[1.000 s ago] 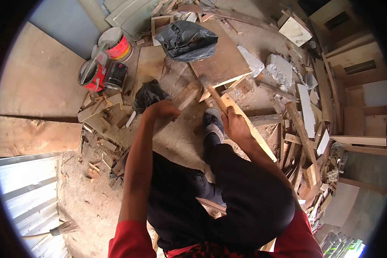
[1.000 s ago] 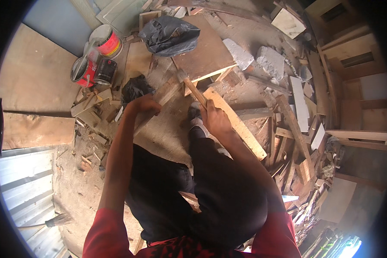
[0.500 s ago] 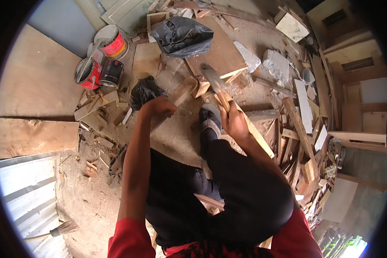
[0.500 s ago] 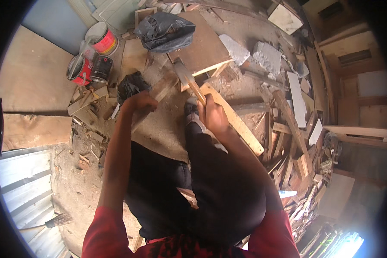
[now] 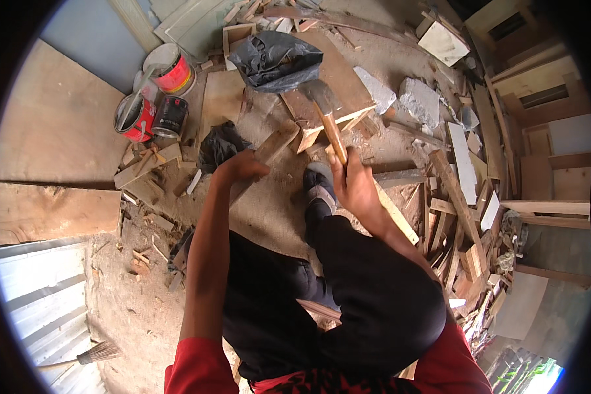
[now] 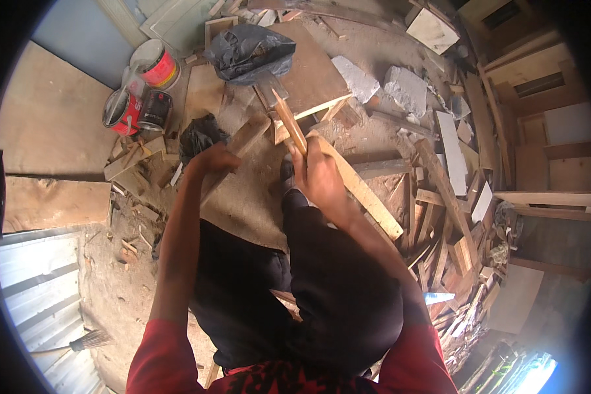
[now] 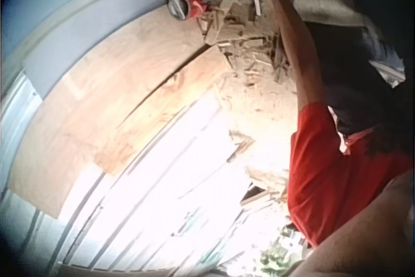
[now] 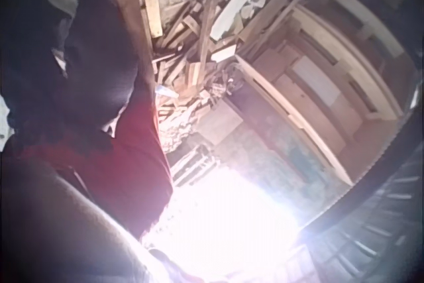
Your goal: The person uses a hand saw to cut a long wooden plank into smaller pieces and then uses a hammer to split the cut pieces further. The cut wood pieces are placed on the floor among other debris.
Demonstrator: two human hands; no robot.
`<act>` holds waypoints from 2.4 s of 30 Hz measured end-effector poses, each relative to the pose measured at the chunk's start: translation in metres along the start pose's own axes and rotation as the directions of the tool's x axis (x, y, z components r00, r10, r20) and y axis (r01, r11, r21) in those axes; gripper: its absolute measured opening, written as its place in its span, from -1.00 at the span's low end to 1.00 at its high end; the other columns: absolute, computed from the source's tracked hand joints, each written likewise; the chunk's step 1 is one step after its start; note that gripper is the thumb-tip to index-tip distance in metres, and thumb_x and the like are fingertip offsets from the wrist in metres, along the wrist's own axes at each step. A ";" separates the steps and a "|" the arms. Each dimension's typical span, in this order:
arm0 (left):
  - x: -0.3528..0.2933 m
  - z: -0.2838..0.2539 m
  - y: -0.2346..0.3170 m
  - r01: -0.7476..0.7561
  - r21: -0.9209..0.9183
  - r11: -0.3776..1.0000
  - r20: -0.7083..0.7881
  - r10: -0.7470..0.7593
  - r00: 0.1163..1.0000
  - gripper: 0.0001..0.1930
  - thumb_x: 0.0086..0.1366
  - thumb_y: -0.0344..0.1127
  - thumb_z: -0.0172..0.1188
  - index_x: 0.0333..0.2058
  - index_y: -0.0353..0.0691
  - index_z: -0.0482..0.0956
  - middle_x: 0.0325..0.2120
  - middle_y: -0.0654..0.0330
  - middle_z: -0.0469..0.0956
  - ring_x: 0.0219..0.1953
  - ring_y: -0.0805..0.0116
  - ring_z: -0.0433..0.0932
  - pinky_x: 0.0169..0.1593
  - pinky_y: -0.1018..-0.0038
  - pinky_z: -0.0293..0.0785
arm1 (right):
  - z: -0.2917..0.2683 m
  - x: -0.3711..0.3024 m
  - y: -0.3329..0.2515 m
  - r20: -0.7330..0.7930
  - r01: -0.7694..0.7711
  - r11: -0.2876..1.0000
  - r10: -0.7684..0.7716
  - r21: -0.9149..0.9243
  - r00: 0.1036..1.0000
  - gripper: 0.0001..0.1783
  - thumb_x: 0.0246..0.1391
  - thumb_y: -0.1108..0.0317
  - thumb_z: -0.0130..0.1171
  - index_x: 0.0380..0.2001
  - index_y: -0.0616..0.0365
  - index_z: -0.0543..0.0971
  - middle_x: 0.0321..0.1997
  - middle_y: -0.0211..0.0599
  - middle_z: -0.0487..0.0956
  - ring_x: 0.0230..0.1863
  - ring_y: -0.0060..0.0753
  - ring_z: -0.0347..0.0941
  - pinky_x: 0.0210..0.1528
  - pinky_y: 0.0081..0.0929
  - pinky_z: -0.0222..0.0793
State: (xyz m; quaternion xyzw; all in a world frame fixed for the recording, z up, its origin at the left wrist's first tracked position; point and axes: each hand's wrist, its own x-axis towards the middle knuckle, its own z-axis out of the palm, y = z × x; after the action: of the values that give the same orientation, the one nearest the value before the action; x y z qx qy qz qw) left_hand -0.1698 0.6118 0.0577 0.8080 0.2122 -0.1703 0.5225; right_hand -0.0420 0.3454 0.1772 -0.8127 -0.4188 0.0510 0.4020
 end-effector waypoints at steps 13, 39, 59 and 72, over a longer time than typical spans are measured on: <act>0.005 0.033 -0.018 -0.014 0.169 0.985 -0.347 0.073 0.935 -0.17 -0.14 -0.04 0.39 0.00 -0.62 0.40 -0.22 -0.37 0.58 -0.11 -0.23 0.60 -0.04 0.15 0.54 | 0.009 0.014 -0.001 0.093 -0.043 0.999 0.046 -0.028 0.995 -0.67 0.25 0.25 0.14 -0.19 0.36 0.39 -0.67 0.23 0.49 -0.56 0.33 0.52 -0.61 0.08 0.35; -0.006 0.056 0.011 0.209 0.214 0.954 -0.478 -0.084 0.874 -0.28 -0.05 -0.07 0.35 -0.04 -0.52 0.36 -0.17 -0.30 0.57 -0.06 -0.21 0.58 0.05 0.14 0.51 | 0.012 -0.002 0.034 0.095 0.005 0.972 0.017 -0.234 0.995 -0.66 0.23 0.18 0.10 -0.27 0.32 0.39 -0.60 0.25 0.53 -0.51 0.35 0.53 -0.51 0.10 0.46; -0.017 0.058 0.027 0.245 0.309 0.919 -0.610 -0.007 0.793 -0.37 -0.05 -0.12 0.41 -0.11 -0.39 0.35 -0.17 -0.20 0.55 -0.06 -0.19 0.56 0.00 0.06 0.50 | -0.028 0.000 0.008 0.041 -0.190 0.982 0.190 -0.007 0.981 -0.65 0.31 0.21 0.07 -0.34 0.36 0.40 -0.63 0.25 0.48 -0.50 0.39 0.48 -0.52 0.02 0.37; -0.027 0.065 0.032 0.201 0.270 0.942 -0.681 0.039 0.731 -0.36 -0.10 -0.20 0.45 -0.13 -0.38 0.30 -0.19 -0.22 0.51 -0.09 -0.23 0.53 -0.03 0.06 0.48 | -0.004 -0.032 0.045 0.099 -0.106 0.994 0.108 -0.031 0.989 -0.64 0.29 0.19 0.09 -0.24 0.36 0.39 -0.59 0.27 0.50 -0.51 0.45 0.46 -0.51 0.13 0.35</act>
State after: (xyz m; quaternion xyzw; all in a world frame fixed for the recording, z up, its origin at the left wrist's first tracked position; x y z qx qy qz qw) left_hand -0.1795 0.5357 0.0704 0.8787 0.3921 0.0800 0.2601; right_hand -0.0321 0.3046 0.1405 -0.8355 -0.3949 0.1080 0.3666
